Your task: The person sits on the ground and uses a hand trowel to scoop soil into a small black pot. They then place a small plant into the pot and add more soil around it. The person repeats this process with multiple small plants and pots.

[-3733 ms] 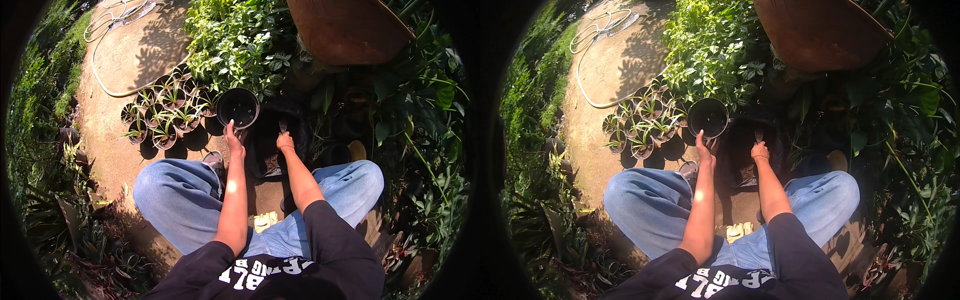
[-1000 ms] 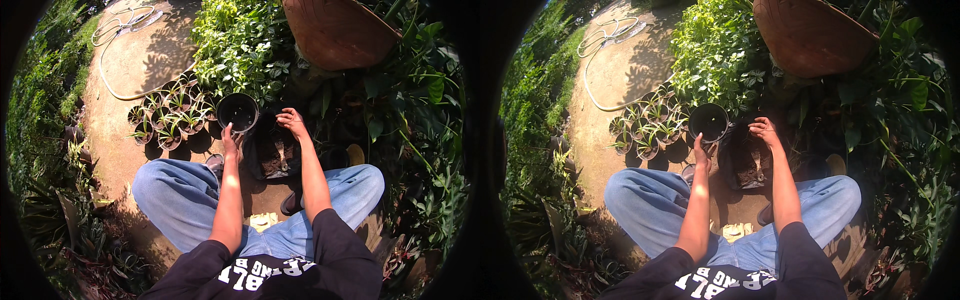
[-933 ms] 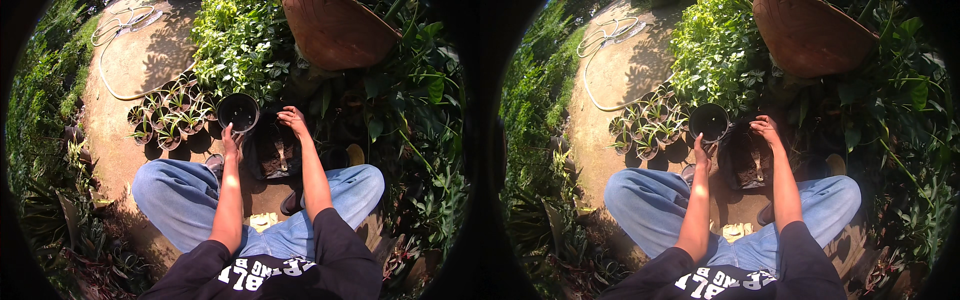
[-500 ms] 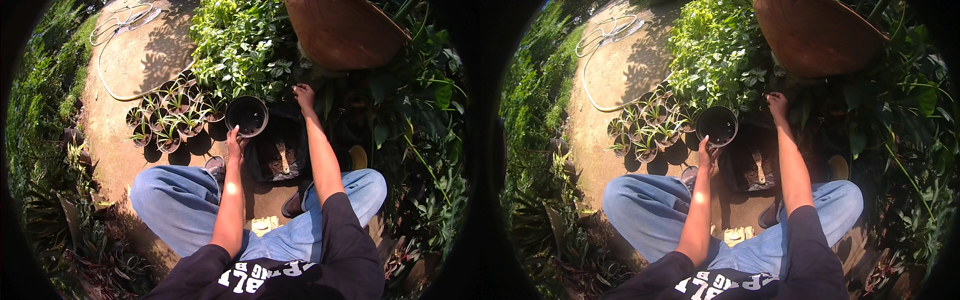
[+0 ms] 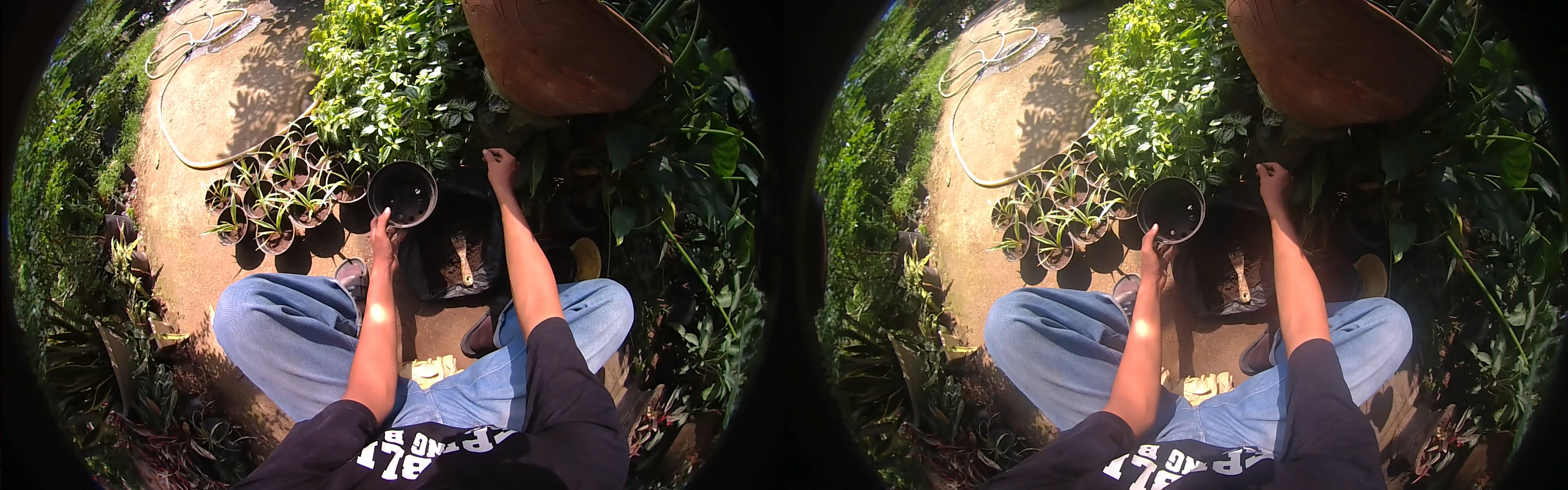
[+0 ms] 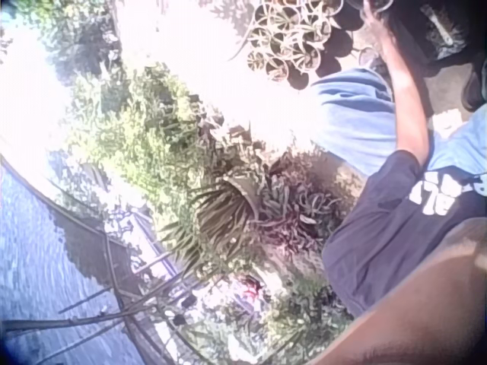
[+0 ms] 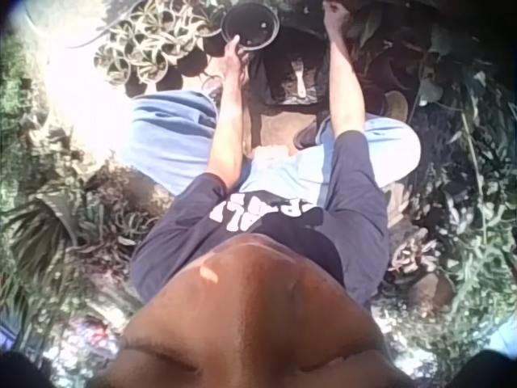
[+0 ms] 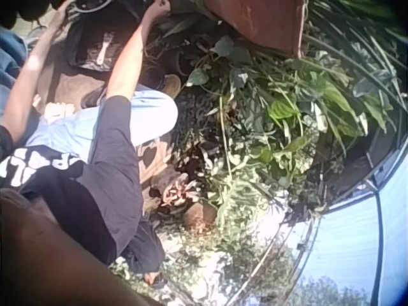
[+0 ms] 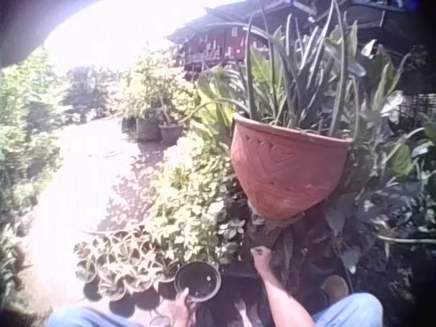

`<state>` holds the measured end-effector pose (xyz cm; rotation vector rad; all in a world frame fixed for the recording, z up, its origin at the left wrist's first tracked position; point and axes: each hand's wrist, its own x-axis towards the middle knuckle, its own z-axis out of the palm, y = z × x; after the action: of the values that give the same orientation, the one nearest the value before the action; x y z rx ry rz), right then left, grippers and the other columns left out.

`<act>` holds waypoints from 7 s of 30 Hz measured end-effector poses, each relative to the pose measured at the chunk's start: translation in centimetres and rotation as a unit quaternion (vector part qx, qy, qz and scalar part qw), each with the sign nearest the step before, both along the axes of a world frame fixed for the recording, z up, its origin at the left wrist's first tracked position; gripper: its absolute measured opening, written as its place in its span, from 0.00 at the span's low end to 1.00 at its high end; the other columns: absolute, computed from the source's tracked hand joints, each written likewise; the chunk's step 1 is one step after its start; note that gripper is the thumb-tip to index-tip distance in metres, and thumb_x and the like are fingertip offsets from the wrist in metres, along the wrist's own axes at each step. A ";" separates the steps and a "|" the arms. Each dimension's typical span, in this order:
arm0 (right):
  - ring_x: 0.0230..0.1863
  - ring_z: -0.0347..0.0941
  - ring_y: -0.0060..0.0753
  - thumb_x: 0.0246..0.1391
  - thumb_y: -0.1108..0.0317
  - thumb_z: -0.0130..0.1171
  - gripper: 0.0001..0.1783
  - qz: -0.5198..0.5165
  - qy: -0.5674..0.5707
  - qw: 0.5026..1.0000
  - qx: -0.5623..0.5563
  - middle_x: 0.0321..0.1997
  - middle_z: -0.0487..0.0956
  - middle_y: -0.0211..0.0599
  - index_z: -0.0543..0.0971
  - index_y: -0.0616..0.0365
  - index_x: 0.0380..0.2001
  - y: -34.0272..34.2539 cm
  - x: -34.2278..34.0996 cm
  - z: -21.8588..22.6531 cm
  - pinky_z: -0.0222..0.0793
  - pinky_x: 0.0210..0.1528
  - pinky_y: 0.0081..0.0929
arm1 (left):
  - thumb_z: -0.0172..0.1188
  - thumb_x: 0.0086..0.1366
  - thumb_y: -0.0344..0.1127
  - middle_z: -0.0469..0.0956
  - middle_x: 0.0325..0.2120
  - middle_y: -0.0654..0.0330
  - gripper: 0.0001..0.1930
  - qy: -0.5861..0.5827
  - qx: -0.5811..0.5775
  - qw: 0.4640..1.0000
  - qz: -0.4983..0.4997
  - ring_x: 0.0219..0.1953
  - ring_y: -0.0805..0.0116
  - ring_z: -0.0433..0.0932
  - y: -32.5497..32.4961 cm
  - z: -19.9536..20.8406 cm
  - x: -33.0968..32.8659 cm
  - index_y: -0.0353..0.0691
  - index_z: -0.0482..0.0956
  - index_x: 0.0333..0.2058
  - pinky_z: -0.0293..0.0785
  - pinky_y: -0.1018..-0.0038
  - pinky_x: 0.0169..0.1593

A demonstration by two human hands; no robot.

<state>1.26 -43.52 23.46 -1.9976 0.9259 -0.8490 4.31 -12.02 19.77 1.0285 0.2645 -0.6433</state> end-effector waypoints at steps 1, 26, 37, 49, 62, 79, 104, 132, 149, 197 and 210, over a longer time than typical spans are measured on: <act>0.31 0.82 0.37 0.55 0.59 0.63 0.12 0.002 0.008 1.000 0.021 0.27 0.84 0.38 0.84 0.57 0.32 0.0 -0.6 -0.7 0.74 0.36 0.33 | 0.62 0.59 0.57 0.73 0.47 0.59 0.31 0.002 -0.001 1.000 0.004 0.48 0.63 0.74 -0.1 0.2 -0.1 0.46 0.66 0.54 0.69 0.61 0.52; 0.58 0.73 0.51 0.44 0.58 0.72 0.30 0.041 0.449 0.889 0.080 0.54 0.77 0.54 0.75 0.57 0.50 14.8 -16.7 -12.0 0.71 0.58 0.42 | 0.62 0.57 0.60 0.71 0.49 0.61 0.33 -0.021 0.055 0.996 -0.073 0.50 0.60 0.73 1.2 -0.3 -2.9 0.49 0.66 0.55 0.67 0.60 0.53; 0.43 0.82 0.45 0.47 0.58 0.58 0.23 0.121 0.510 0.793 0.309 0.48 0.82 0.50 0.82 0.66 0.41 10.9 -16.8 -10.1 0.78 0.43 0.41 | 0.62 0.57 0.61 0.72 0.50 0.61 0.34 -0.018 0.075 0.993 -0.086 0.50 0.63 0.73 1.2 -0.6 -3.3 0.49 0.66 0.55 0.69 0.65 0.47; 0.60 0.72 0.47 0.49 0.62 0.48 0.30 0.179 0.518 0.771 0.324 0.59 0.74 0.54 0.75 0.65 0.54 12.6 -17.0 -11.6 0.68 0.58 0.40 | 0.62 0.57 0.61 0.72 0.52 0.59 0.31 0.014 0.049 0.997 -0.066 0.51 0.61 0.72 0.4 -1.6 -3.1 0.49 0.70 0.53 0.67 0.60 0.53; 0.60 0.71 0.56 0.49 0.60 0.48 0.27 0.014 0.398 0.860 0.318 0.55 0.75 0.60 0.78 0.68 0.48 13.2 -9.6 -15.4 0.68 0.57 0.43 | 0.62 0.58 0.59 0.72 0.50 0.59 0.31 0.015 0.053 0.998 -0.019 0.52 0.60 0.72 2.4 -2.3 -1.4 0.49 0.69 0.54 0.67 0.60 0.55; 0.60 0.68 0.64 0.50 0.62 0.46 0.27 -0.026 0.375 0.895 0.240 0.56 0.73 0.64 0.77 0.68 0.49 14.4 -7.1 -12.7 0.63 0.63 0.50 | 0.60 0.59 0.59 0.70 0.55 0.57 0.33 0.012 0.034 0.999 -0.005 0.56 0.57 0.69 4.2 -1.7 -0.4 0.47 0.67 0.58 0.61 0.56 0.59; 0.19 0.73 0.33 0.50 0.62 0.54 0.12 0.111 0.193 0.928 0.298 0.22 0.75 0.40 0.74 0.62 0.29 11.0 -15.5 -4.8 0.67 0.23 0.36 | 0.55 0.60 0.66 0.74 0.47 0.62 0.33 -0.038 0.129 0.989 -0.055 0.46 0.65 0.76 -0.3 -0.9 -3.2 0.48 0.68 0.54 0.69 0.60 0.49; 0.38 0.76 0.40 0.51 0.57 0.67 0.21 0.167 0.107 0.978 0.060 0.36 0.80 0.44 0.77 0.58 0.43 9.2 -18.3 9.1 0.70 0.44 0.35 | 0.58 0.58 0.67 0.70 0.41 0.61 0.39 -0.056 0.079 0.980 -0.175 0.41 0.67 0.73 -3.0 2.8 -6.7 0.43 0.65 0.57 0.73 0.56 0.48; 0.35 0.74 0.29 0.46 0.60 0.70 0.20 0.152 0.033 0.976 0.150 0.33 0.80 0.35 0.79 0.59 0.40 8.8 -18.6 9.3 0.69 0.41 0.30 | 0.56 0.58 0.67 0.71 0.48 0.56 0.40 -0.039 0.069 0.982 -0.173 0.48 0.60 0.76 -2.8 1.8 -6.1 0.43 0.63 0.59 0.73 0.55 0.50; 0.35 0.71 0.18 0.47 0.62 0.72 0.18 0.067 0.006 0.949 0.308 0.34 0.79 0.26 0.79 0.57 0.40 6.5 -20.3 1.5 0.66 0.37 0.22 | 0.56 0.60 0.57 0.74 0.53 0.56 0.30 -0.047 0.001 0.990 -0.132 0.51 0.57 0.77 -2.6 1.7 -7.7 0.43 0.67 0.54 0.71 0.52 0.54; 0.26 0.72 0.21 0.54 0.58 0.67 0.16 0.027 0.176 0.907 0.381 0.30 0.78 0.29 0.81 0.59 0.38 8.3 -20.2 -4.3 0.65 0.27 0.21 | 0.56 0.56 0.63 0.70 0.56 0.48 0.43 0.011 -0.016 0.989 -0.145 0.56 0.51 0.72 -2.6 0.6 -6.8 0.39 0.62 0.62 0.67 0.54 0.59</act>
<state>-18.90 -35.25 19.16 -1.4745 1.1674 -0.0363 -2.49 -14.61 20.35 1.0393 0.1239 -0.9197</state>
